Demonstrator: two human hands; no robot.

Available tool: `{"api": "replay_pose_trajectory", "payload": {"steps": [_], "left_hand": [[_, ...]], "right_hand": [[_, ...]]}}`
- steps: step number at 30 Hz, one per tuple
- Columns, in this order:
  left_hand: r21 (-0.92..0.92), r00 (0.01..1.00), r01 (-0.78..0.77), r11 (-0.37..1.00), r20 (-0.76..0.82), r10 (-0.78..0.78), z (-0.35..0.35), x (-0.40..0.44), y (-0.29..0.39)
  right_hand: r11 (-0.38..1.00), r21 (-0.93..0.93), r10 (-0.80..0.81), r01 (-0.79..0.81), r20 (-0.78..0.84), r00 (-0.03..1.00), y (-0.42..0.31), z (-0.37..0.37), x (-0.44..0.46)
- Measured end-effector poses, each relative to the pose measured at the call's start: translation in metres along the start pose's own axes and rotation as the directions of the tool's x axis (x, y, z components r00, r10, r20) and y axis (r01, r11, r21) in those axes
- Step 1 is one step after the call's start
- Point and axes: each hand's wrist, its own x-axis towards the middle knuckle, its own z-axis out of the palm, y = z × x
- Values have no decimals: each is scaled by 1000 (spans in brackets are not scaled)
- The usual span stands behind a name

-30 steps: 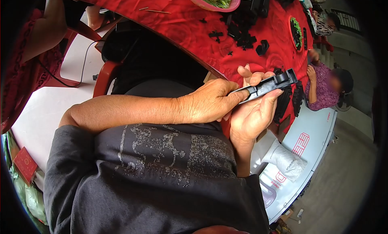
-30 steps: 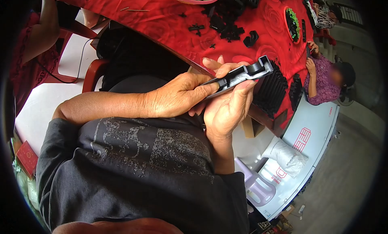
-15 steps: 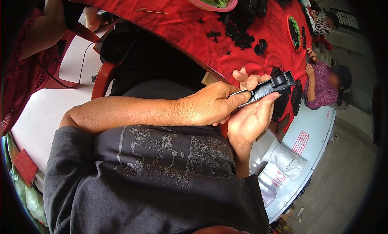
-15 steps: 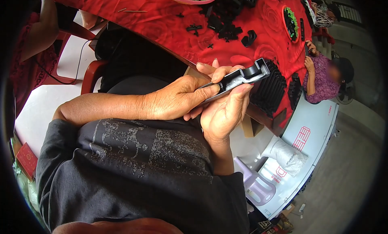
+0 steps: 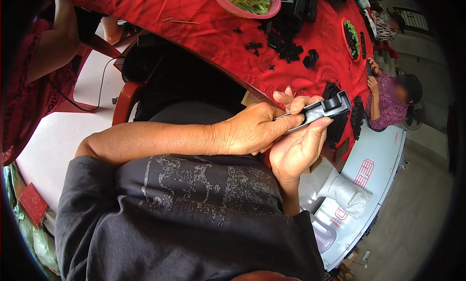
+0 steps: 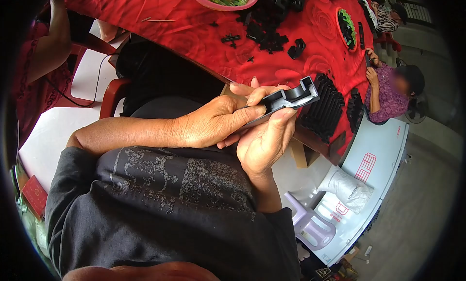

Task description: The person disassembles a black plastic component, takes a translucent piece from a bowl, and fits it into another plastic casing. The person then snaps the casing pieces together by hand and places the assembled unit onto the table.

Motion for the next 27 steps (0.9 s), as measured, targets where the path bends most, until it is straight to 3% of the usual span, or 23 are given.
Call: {"api": "replay_pose_trajectory", "payload": {"steps": [7,13,16,21,27], "left_hand": [[-49,1000,12,999,28,-10,5,-4,8],[-78,990,-109,991,80,115,6,-11,14],[-85,994,-47,995,94,55,6,-12,12],[-28,988,-119,992,97,121,3,-6,2],[-93,993,-62,994,96,71,3,-12,8]], "right_hand": [[991,-104,-85,87,22,996,-4,3,-6],[968,-186,-159,167,57,986,-4,7,-9],[957,-222,-169,186,97,981,-3,1,-12],[923,-275,-229,268,165,959,1,0,-10],[910,-276,-257,311,212,943,2,2,-10]]}}
